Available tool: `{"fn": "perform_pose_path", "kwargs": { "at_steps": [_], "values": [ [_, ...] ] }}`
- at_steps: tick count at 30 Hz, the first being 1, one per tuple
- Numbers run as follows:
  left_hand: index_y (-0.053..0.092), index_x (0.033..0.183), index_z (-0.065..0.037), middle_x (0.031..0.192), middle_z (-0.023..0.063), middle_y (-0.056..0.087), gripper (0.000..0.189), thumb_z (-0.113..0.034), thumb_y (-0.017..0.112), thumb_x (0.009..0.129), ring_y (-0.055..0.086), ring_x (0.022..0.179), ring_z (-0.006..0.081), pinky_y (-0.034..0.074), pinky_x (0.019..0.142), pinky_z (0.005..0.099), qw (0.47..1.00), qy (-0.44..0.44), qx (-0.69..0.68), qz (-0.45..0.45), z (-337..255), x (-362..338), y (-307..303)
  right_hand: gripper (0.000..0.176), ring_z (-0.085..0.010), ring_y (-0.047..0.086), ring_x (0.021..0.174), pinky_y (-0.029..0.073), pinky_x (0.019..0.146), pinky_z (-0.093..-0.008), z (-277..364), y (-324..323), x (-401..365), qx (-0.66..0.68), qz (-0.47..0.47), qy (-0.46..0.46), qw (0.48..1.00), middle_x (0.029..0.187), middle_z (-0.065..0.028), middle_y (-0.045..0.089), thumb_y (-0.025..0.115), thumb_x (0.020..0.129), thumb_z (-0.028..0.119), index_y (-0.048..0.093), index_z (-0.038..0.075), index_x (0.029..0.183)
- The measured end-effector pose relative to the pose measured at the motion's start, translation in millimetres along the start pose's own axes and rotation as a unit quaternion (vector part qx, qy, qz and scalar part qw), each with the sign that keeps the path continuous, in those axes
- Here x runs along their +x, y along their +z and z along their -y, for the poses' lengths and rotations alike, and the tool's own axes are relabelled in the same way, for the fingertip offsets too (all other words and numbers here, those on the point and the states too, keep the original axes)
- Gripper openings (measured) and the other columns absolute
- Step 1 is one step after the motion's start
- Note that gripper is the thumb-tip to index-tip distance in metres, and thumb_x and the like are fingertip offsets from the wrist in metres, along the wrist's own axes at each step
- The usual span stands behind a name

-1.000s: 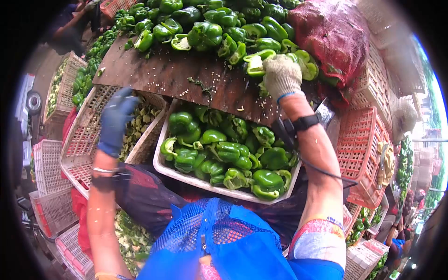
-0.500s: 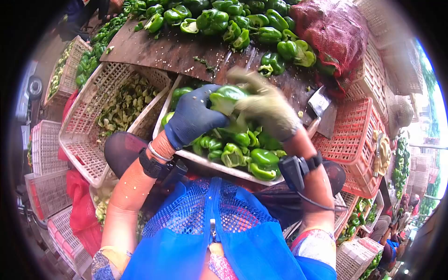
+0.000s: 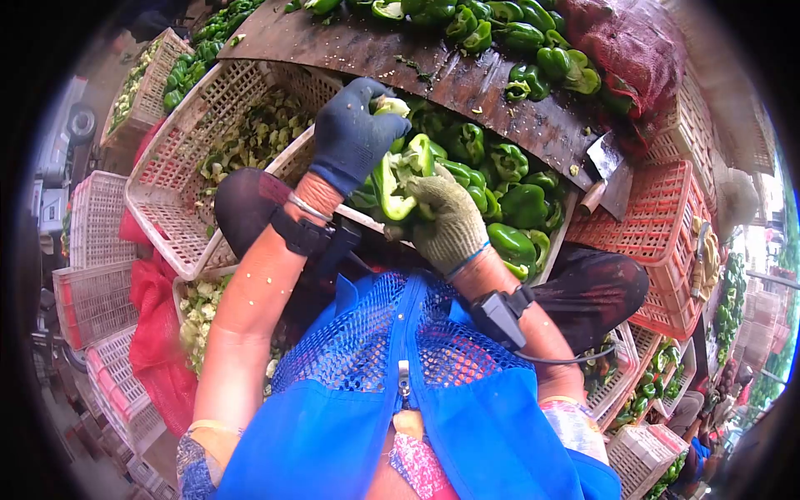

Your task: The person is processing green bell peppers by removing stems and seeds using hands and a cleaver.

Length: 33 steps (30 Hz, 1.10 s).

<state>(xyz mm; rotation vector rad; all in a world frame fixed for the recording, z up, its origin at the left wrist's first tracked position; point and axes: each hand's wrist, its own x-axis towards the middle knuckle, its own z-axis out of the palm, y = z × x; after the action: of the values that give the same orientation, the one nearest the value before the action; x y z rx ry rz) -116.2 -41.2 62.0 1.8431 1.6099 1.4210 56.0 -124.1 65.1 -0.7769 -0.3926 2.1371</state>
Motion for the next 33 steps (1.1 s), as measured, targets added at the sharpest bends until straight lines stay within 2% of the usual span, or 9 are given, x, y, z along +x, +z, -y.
{"fn": "perform_pose_path", "kwargs": {
  "at_steps": [4, 6, 10, 12, 14, 16, 21, 28, 33],
  "values": [
    [0.073, 0.095, -0.012, 0.089, 0.0135, 0.072, 0.029, -0.02, 0.085, 0.07, 0.072, 0.081, 0.0293, 0.058, 0.075, 0.0403, 0.974, 0.153, 0.151, -0.068, 27.0, 30.0, -45.1, 0.056, -0.028, 0.067, 0.111, 0.059, 0.094, -0.0453, 24.7, 1.0, 13.6, -0.176, -0.075, -0.149, 0.97, 0.125, -0.0117, 0.065, 0.062, 0.086, 0.009, 0.052, 0.004, 0.141],
    [0.073, 0.103, -0.013, 0.089, 0.0138, 0.072, 0.031, -0.022, 0.081, 0.075, 0.072, 0.084, 0.032, 0.058, 0.077, 0.0414, 0.975, 0.047, 0.199, -0.083, 62.8, 56.0, -105.6, 0.056, -0.0214, 0.068, 0.109, 0.056, 0.097, -0.0362, 44.9, 8.8, 12.9, -0.262, -0.064, -0.212, 0.939, 0.123, -0.0105, 0.068, 0.067, 0.084, 0.004, 0.057, 0.003, 0.139],
    [0.06, 0.139, -0.011, 0.105, 0.0209, 0.073, 0.063, -0.031, 0.074, 0.08, 0.07, 0.101, 0.0367, 0.055, 0.09, 0.0457, 0.849, -0.037, 0.506, -0.147, 105.6, 74.2, -212.5, 0.059, -0.0206, 0.07, 0.103, 0.059, 0.088, -0.0346, 40.2, 54.4, 40.1, -0.666, -0.028, -0.344, 0.662, 0.117, -0.0059, 0.071, 0.083, 0.076, 0.012, 0.064, 0.008, 0.133],
    [0.056, 0.143, -0.012, 0.115, 0.03, 0.068, 0.069, -0.034, 0.072, 0.08, 0.065, 0.109, 0.0468, 0.053, 0.094, 0.0531, 0.895, -0.005, 0.41, -0.174, 129.7, 64.2, -236.7, 0.051, -0.0242, 0.068, 0.096, 0.058, 0.081, -0.0389, 30.9, 69.0, 67.5, -0.871, 0.073, -0.356, 0.331, 0.107, -0.005, 0.068, 0.083, 0.072, 0.02, 0.069, 0.014, 0.121],
    [0.056, 0.143, -0.009, 0.121, 0.029, 0.068, 0.071, -0.034, 0.074, 0.079, 0.066, 0.113, 0.0448, 0.052, 0.097, 0.0496, 0.922, -0.072, 0.351, -0.149, 138.7, 51.9, -245.8, 0.043, -0.0268, 0.065, 0.096, 0.055, 0.081, -0.0421, -6.8, 45.4, 103.9, -0.841, 0.198, -0.408, 0.296, 0.102, -0.004, 0.063, 0.081, 0.07, 0.029, 0.071, 0.018, 0.111],
    [0.056, 0.142, -0.007, 0.124, 0.0276, 0.068, 0.072, -0.035, 0.075, 0.079, 0.066, 0.115, 0.0428, 0.052, 0.097, 0.0476, 0.928, -0.102, 0.317, -0.169, 150.5, 37.7, -246.1, 0.033, -0.0294, 0.061, 0.105, 0.051, 0.089, -0.0463, -43.9, 10.3, 128.3, -0.824, 0.247, -0.346, 0.376, 0.105, -0.006, 0.061, 0.08, 0.071, 0.028, 0.07, 0.014, 0.1],
    [0.059, 0.141, -0.001, 0.107, 0.0124, 0.073, 0.06, -0.017, 0.077, 0.087, 0.065, 0.09, 0.0159, 0.053, 0.083, 0.0302, 0.954, -0.134, 0.222, -0.153, 174.0, 17.9, -250.8, 0.02, -0.0298, 0.063, 0.097, 0.048, 0.081, -0.0455, -48.5, 10.4, 142.1, -0.85, 0.191, -0.348, 0.346, 0.101, -0.0076, 0.064, 0.074, 0.075, 0.032, 0.075, 0.016, 0.087],
    [0.059, 0.143, -0.004, 0.123, 0.0195, 0.071, 0.059, -0.016, 0.073, 0.087, 0.068, 0.106, 0.0226, 0.052, 0.094, 0.0342, 0.968, -0.167, 0.158, -0.1, 171.4, 59.5, -221.1, 0.021, -0.0276, 0.065, 0.093, 0.046, 0.084, -0.0446, -62.4, 17.1, 158.9, -0.905, 0.075, -0.278, 0.314, 0.103, -0.0093, 0.064, 0.065, 0.084, 0.029, 0.078, 0.014, 0.089],
    [0.061, 0.139, -0.001, 0.129, 0.0165, 0.069, 0.049, -0.012, 0.069, 0.093, 0.067, 0.113, 0.0206, 0.055, 0.095, 0.0317, 0.99, -0.051, 0.131, -0.007, 132.3, 85.2, -203.2, 0.019, -0.033, 0.065, 0.09, 0.053, 0.077, -0.0452, -35.5, 11.5, 142.1, -0.796, 0.071, -0.355, 0.485, 0.088, -0.0128, 0.063, 0.075, 0.067, 0.026, 0.072, 0.01, 0.077]
  ]
}}
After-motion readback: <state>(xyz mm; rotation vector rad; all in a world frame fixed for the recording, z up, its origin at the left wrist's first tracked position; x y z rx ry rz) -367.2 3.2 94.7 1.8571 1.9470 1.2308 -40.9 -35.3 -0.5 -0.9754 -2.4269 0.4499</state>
